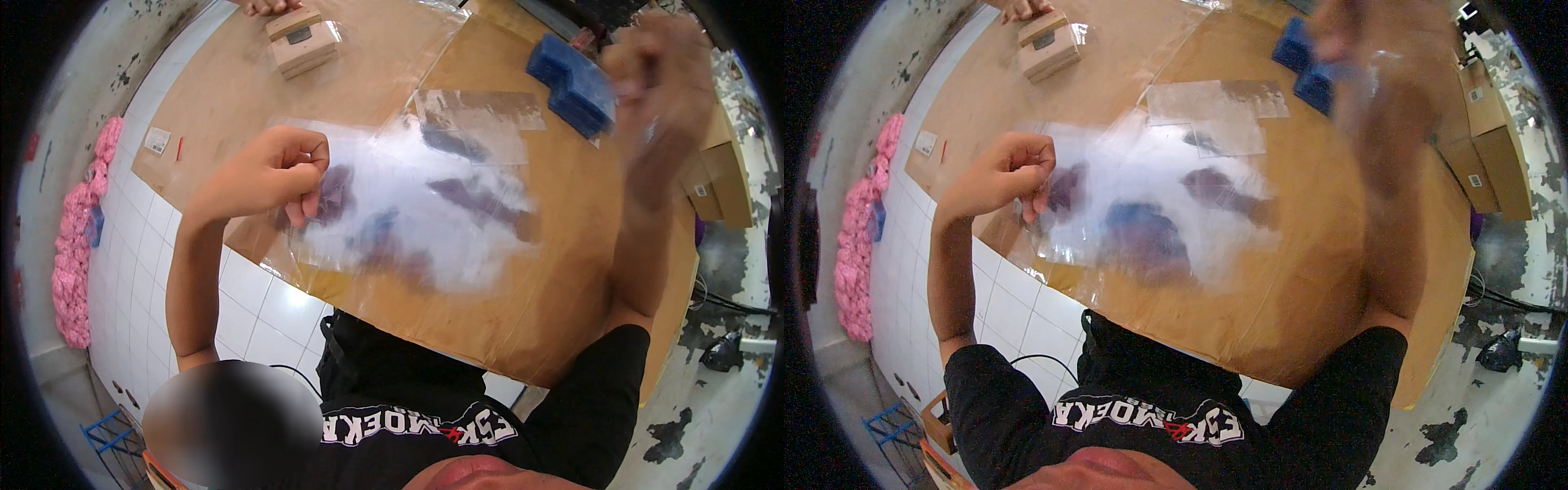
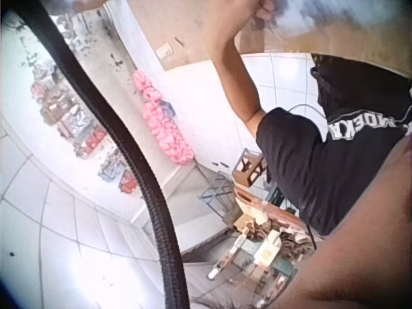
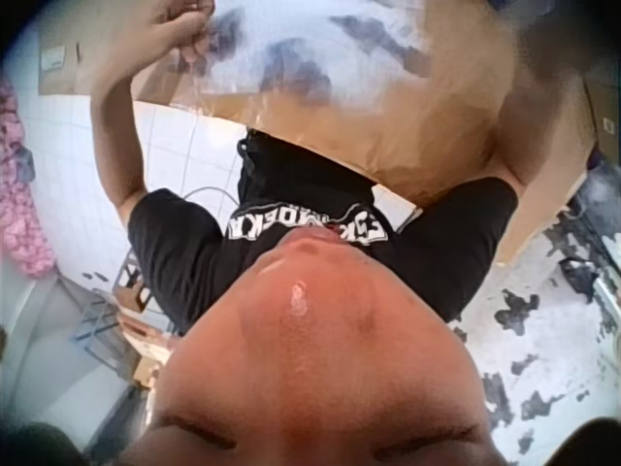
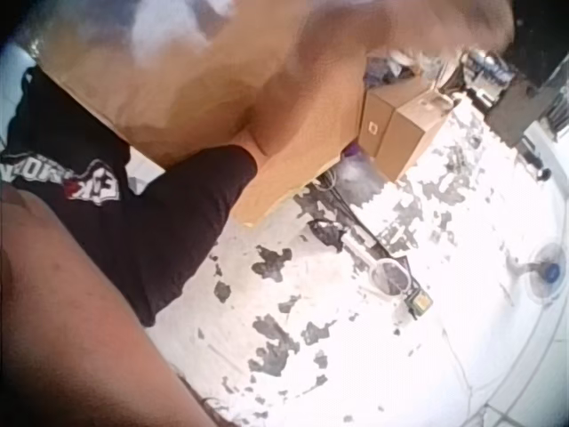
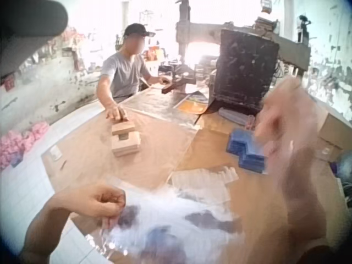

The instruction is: The person uses a needle and thread to hand-sew a small blue fabric patch onto a clear plastic sheet on a work table.

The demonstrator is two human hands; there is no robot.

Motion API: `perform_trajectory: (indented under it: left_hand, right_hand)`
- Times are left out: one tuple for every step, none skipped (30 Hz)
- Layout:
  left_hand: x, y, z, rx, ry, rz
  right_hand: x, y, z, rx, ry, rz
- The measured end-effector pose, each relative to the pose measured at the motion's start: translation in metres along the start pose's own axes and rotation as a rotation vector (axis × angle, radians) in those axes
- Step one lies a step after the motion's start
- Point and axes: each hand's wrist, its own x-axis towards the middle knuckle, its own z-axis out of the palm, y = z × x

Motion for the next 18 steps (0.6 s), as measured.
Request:
perform_trajectory:
  left_hand:
    - [-0.008,-0.005,-0.003,-0.020,-0.008,-0.027]
    - [-0.008,-0.007,-0.002,-0.007,0.014,-0.027]
    - [-0.008,-0.009,0.000,0.009,0.037,-0.027]
    - [-0.007,-0.009,0.001,0.025,0.062,-0.028]
    - [-0.006,-0.008,0.004,0.058,0.066,-0.033]
    - [-0.005,-0.007,0.006,0.093,0.072,-0.036]
    - [-0.006,-0.007,0.007,0.126,0.080,-0.047]
    - [-0.009,-0.008,0.007,0.144,0.120,-0.042]
    - [-0.011,-0.010,0.008,0.155,0.160,-0.038]
    - [-0.013,-0.012,0.008,0.166,0.199,-0.035]
    - [-0.012,-0.020,0.006,0.220,0.240,0.054]
    - [-0.012,-0.034,0.004,0.274,0.289,0.138]
    - [-0.012,-0.042,0.003,0.328,0.334,0.227]
    - [-0.013,-0.043,0.005,0.336,0.369,0.215]
    - [-0.013,-0.040,0.008,0.343,0.401,0.211]
    - [-0.016,-0.037,0.009,0.355,0.437,0.198]
    - [-0.017,-0.033,0.010,0.360,0.448,0.213]
    - [-0.017,-0.027,0.011,0.364,0.457,0.228]
  right_hand:
    - [-0.019,0.006,0.035,-0.080,-0.054,0.000]
    - [-0.034,0.004,0.066,-0.131,-0.161,0.046]
    - [-0.047,0.005,0.092,-0.192,-0.265,0.084]
    - [-0.061,0.006,0.115,-0.247,-0.358,0.116]
    - [-0.071,0.009,0.131,-0.322,-0.455,0.119]
    - [-0.080,0.016,0.139,-0.328,-0.562,0.082]
    - [-0.085,0.020,0.146,-0.327,-0.669,0.048]
    - [-0.085,0.022,0.146,-0.301,-0.672,0.059]
    - [-0.084,0.025,0.146,-0.274,-0.679,0.073]
    - [-0.082,0.027,0.145,-0.247,-0.687,0.087]
    - [-0.075,0.030,0.140,-0.267,-0.692,0.071]
    - [-0.062,0.034,0.132,-0.280,-0.699,0.051]
    - [-0.050,0.039,0.122,-0.299,-0.705,0.031]
    - [-0.041,0.051,0.108,-0.393,-0.755,-0.015]
    - [-0.031,0.061,0.089,-0.498,-0.803,-0.062]
    - [-0.023,0.069,0.080,-0.592,-0.848,-0.112]
    - [-0.020,0.074,0.073,-0.592,-0.908,0.010]
    - [-0.017,0.075,0.068,-0.592,-0.966,0.134]
